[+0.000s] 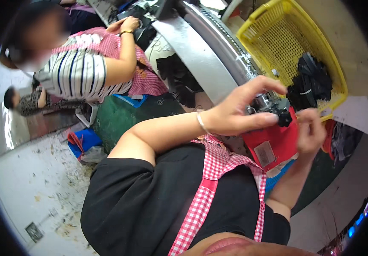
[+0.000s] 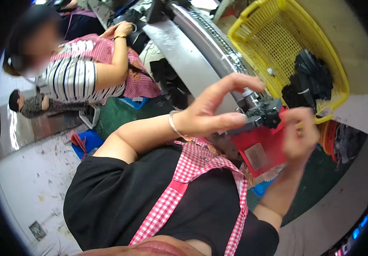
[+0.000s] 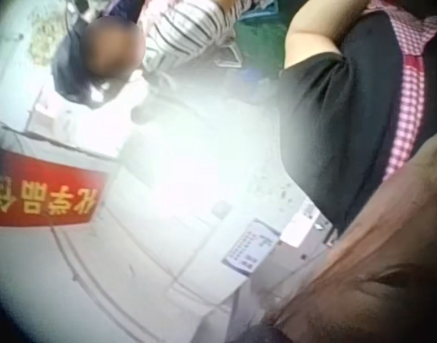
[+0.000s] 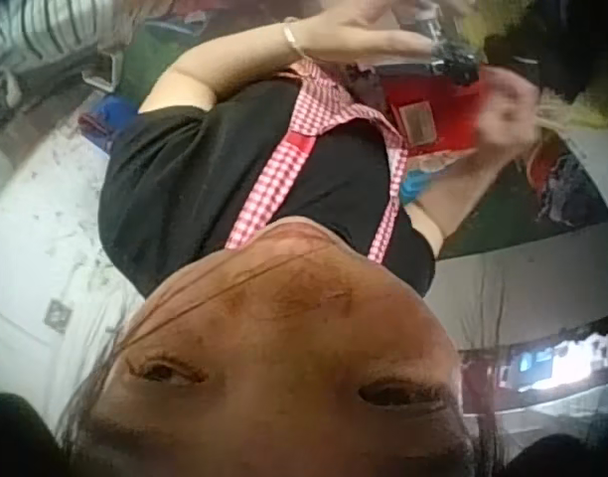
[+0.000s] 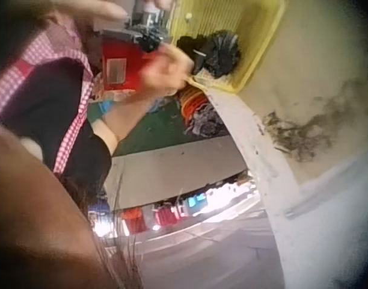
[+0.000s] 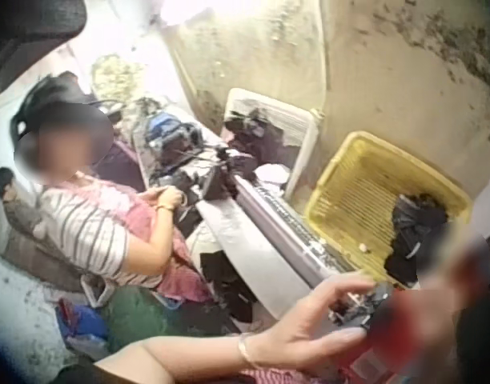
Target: The person feeds black rectangular material pieces into a roller machine, then stacks the processed items on a table. The person also handles a roll of beige tape and stacks it with other items. The task is performed in a repetitive cycle of feeding, processing, and stacking.
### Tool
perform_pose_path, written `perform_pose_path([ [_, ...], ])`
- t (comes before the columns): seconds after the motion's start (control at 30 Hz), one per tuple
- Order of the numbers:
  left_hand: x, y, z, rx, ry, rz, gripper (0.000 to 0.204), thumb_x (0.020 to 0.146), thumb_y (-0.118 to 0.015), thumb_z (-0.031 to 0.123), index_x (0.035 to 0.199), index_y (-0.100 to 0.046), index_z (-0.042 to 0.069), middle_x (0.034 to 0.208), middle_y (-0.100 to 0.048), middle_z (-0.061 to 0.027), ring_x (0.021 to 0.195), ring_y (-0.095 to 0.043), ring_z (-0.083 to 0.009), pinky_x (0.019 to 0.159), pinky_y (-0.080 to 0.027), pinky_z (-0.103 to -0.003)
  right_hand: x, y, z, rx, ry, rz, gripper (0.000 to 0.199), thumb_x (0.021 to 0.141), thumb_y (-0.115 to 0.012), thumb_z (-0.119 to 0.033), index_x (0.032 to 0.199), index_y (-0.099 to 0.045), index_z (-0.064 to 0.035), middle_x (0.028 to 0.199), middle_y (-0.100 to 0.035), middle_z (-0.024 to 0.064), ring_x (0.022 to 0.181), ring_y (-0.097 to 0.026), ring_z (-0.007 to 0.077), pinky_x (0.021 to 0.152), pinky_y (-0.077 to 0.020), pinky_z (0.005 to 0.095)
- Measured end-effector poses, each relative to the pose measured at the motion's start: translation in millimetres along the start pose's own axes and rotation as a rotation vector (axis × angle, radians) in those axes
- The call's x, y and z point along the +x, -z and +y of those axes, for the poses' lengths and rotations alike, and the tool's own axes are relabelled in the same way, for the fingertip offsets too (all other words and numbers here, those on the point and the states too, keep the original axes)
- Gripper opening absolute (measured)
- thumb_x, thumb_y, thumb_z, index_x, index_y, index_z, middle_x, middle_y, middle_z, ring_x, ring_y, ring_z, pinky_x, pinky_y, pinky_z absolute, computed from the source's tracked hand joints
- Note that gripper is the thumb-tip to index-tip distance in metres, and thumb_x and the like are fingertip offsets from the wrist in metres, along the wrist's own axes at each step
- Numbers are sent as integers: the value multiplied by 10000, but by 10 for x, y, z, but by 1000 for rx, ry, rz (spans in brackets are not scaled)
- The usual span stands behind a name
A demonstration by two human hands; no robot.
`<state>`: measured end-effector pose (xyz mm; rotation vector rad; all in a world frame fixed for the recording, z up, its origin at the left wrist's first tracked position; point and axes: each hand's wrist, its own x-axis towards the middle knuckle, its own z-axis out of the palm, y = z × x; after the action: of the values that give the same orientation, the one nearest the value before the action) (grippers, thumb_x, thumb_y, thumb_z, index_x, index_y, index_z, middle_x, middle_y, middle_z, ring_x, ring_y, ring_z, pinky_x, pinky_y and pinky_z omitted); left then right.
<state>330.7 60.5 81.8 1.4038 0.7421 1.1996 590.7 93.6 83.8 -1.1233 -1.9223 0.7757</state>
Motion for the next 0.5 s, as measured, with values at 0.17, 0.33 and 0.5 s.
perform_pose_path([
  [0.17,-207,-152,358,250,-575,-80,578,815,-757,412,1271,-598,93,1366,-540,-160,1426,-380,-398,1140,-301,-526,-699,-1317,-543,490,0,-295,310,883,-698,-169,1124,-578,-17,1022,-588,112,923,-556,232,816,-445,323],
  [0.33,-782,-138,725,341,-673,-134,458,838,-715,379,1204,-653,111,1373,-601,-117,1418,-432,-389,1107,-329,-533,-863,-1748,-849,804,-103,-367,420,923,-654,-204,1264,-485,-25,1171,-528,123,1075,-486,242,927,-393,348],
  [0.5,-1014,-48,694,376,-806,-185,447,871,-640,387,1212,-648,97,1384,-610,-111,1402,-464,-370,1109,-331,-514,-899,-1938,-1167,1041,-104,-290,531,964,-610,-239,1403,-393,-33,1320,-468,134,1227,-416,252,1038,-340,372],
])
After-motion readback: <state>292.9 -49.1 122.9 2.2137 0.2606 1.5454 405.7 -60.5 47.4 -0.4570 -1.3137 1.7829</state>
